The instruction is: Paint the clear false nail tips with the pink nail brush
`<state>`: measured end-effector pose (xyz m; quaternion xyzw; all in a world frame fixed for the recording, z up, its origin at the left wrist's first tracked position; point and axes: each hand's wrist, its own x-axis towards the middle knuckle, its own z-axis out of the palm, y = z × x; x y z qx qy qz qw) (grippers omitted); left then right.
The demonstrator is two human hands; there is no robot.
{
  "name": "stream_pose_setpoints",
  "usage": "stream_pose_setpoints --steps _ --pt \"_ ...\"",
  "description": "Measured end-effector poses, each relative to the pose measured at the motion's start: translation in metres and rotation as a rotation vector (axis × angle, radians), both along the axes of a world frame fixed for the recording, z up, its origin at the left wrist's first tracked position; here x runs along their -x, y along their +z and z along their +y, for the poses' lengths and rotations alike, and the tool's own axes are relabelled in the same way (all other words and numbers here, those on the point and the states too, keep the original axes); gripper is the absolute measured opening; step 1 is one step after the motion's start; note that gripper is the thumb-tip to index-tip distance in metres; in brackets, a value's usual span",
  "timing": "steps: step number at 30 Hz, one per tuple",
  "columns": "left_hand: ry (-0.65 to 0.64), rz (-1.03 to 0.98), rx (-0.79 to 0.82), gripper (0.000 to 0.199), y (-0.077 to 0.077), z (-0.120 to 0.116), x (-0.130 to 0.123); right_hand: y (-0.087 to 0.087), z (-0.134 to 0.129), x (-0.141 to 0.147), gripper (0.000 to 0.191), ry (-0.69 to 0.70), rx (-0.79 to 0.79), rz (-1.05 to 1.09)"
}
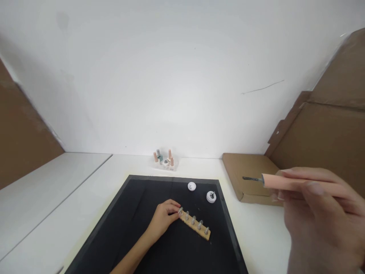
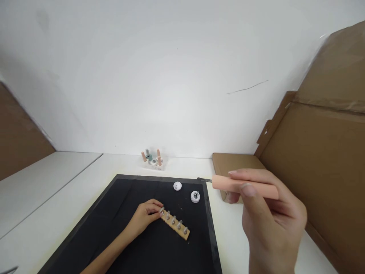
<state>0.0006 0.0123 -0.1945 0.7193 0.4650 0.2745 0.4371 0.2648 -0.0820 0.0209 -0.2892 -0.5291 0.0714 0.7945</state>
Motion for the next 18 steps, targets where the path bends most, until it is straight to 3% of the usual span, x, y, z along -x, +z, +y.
stream_pose_setpoints --steps 5,9,13,18 --pt "0.003 0.096 0.019 0.031 0.01 0.0 -0.001 0.004 -0.002 0.003 0.017 -0.013 0.047 -0.014" --pt "0.061 0.231 0.011 0.03 0.033 -0.007 0.011 0.008 -0.005 0.003 0.016 -0.025 0.051 -0.025" --pt "0.171 0.388 -0.019 0.014 0.053 -0.032 0.016 0.009 -0.006 0.0 0.013 -0.065 0.086 -0.016" --pt "0.274 0.422 -0.024 0.023 0.05 -0.067 -0.014 0.006 -0.004 -0.004 0.009 -0.08 0.112 0.01"
